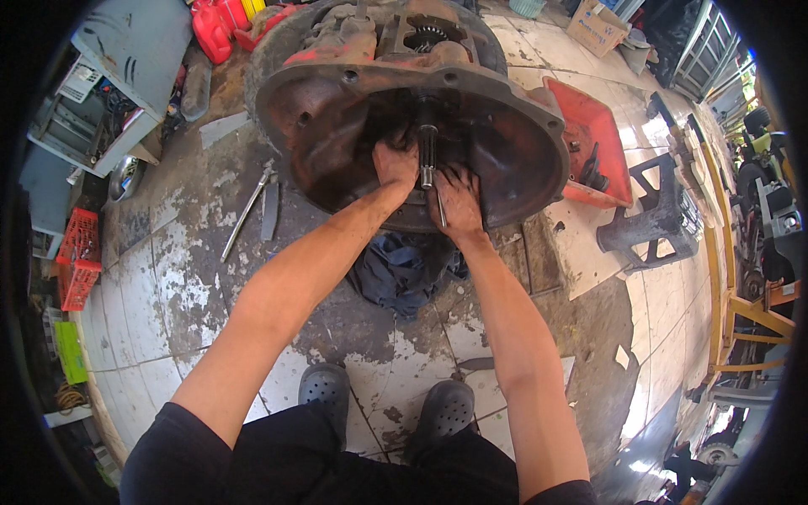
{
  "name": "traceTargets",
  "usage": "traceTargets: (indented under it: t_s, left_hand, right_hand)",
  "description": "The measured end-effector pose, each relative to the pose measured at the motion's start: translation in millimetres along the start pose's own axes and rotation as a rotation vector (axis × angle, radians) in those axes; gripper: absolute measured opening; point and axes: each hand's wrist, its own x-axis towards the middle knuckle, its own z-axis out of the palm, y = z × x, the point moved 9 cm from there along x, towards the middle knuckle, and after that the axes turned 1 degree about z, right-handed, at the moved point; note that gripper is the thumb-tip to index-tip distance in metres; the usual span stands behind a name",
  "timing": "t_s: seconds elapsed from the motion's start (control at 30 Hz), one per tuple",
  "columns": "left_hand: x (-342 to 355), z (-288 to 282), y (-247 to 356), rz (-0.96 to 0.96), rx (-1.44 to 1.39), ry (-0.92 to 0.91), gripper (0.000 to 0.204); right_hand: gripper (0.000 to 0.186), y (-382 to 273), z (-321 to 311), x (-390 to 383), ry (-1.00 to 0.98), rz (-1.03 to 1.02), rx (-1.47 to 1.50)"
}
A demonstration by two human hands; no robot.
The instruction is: The person sits on the floor and works on a large, rusty engine casing. They use a metal tool to scrape and clean the interior surfaces of the casing, occasionally wiping it with a cloth. The person also picks up a plastic bottle and pours liquid into the casing before continuing to clean.
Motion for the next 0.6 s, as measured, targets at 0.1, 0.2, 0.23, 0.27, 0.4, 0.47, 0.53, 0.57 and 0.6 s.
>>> traceTargets:
  t_s: [0.1,0.2,0.23,0.27,0.4,0.47,0.53,0.57,0.6]
  left_hand:
    - [2,0,8,0.062,0.031,-0.034,0.022]
    - [5,0,16,0.078,0.113,-0.091,0.024]
    - [8,-1,17,0.114,0.144,-0.086,0.025]
    - [10,-3,18,0.149,0.174,-0.082,0.025]
    - [9,10,12,0.061,0.276,-0.224,0.026]
    - [8,19,12,0.081,0.392,-0.285,0.026]
    - [7,18,7,0.039,0.333,-0.275,0.029]
    - [5,19,3,0.016,0.304,-0.271,0.03]
    - [3,14,6,0.072,0.286,-0.217,0.031]
  right_hand:
    - [0.035,3,3,-1,0.0,0.015,-0.01]
    - [0.036,4,2,-3,-0.008,0.027,-0.022]
    - [0.036,2,2,-1,-0.007,0.024,-0.022]
    - [0.036,0,2,0,-0.014,0.025,-0.028]
    - [0.038,5,7,-1,-0.038,0.039,-0.058]
    - [0.038,4,7,2,-0.041,0.032,-0.055]
    - [0.038,3,6,-1,-0.049,0.026,-0.042]
    - [0.038,3,7,-1,-0.059,0.033,-0.029]
    - [0.038,3,9,-1,-0.068,0.041,-0.015]
